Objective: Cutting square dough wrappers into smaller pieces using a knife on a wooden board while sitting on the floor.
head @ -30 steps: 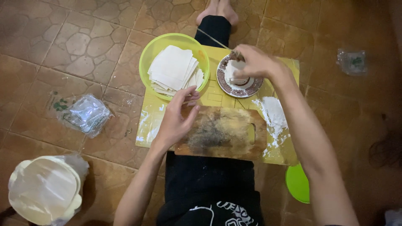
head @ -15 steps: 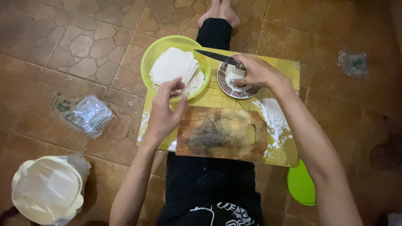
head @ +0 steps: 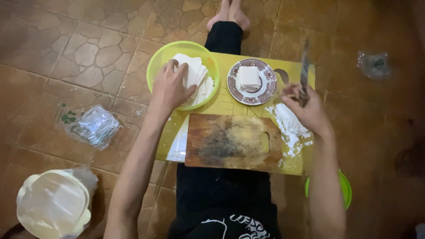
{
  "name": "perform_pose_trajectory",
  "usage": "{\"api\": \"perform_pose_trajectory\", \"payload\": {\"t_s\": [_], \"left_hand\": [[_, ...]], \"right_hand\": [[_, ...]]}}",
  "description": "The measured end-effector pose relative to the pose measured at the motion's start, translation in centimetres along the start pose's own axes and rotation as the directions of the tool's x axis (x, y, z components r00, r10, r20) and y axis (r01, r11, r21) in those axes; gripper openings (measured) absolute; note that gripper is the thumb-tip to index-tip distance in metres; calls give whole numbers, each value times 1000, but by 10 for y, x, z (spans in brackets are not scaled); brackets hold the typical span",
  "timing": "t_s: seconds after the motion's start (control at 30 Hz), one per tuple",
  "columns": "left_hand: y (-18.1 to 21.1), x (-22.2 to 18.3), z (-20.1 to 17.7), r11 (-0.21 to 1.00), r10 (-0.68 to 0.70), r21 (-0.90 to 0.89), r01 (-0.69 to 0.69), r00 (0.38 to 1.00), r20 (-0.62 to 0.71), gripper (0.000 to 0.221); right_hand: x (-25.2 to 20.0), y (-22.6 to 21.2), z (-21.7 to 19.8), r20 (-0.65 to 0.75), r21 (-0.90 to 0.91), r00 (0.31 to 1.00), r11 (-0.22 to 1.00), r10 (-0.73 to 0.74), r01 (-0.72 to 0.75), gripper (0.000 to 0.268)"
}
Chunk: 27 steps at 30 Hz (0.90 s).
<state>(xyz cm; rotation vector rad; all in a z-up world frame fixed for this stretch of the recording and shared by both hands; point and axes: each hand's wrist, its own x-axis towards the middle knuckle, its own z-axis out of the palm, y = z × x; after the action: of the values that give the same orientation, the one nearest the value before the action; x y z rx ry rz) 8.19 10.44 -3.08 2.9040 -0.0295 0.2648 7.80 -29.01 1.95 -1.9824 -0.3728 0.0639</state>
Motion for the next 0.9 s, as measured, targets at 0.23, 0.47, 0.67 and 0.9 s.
{"api": "perform_pose_trajectory", "payload": {"t_s": [0.23, 0.47, 0.67, 0.9], "left_hand": [[-15, 2, 8, 994, 36, -102, -41, 998, -55, 51], [-21, 2, -5, 986, 160, 101, -132, 917, -365, 35], [-10, -1, -43, 934, 120, -185, -305, 757, -642, 31], [64, -76, -54, 643, -162, -735, -215, 900, -404, 27]], "right_hand": [[-67, 42, -11, -79, 36, 996, 999, 41, -39, 30], [-95, 59, -16, -154, 215, 985, 976, 80, -46, 34], [-105, 50, -11, -141, 199, 986, 978, 94, -64, 33], [-106, 36, -4, -83, 170, 980, 972, 180, -164, 32]]}}
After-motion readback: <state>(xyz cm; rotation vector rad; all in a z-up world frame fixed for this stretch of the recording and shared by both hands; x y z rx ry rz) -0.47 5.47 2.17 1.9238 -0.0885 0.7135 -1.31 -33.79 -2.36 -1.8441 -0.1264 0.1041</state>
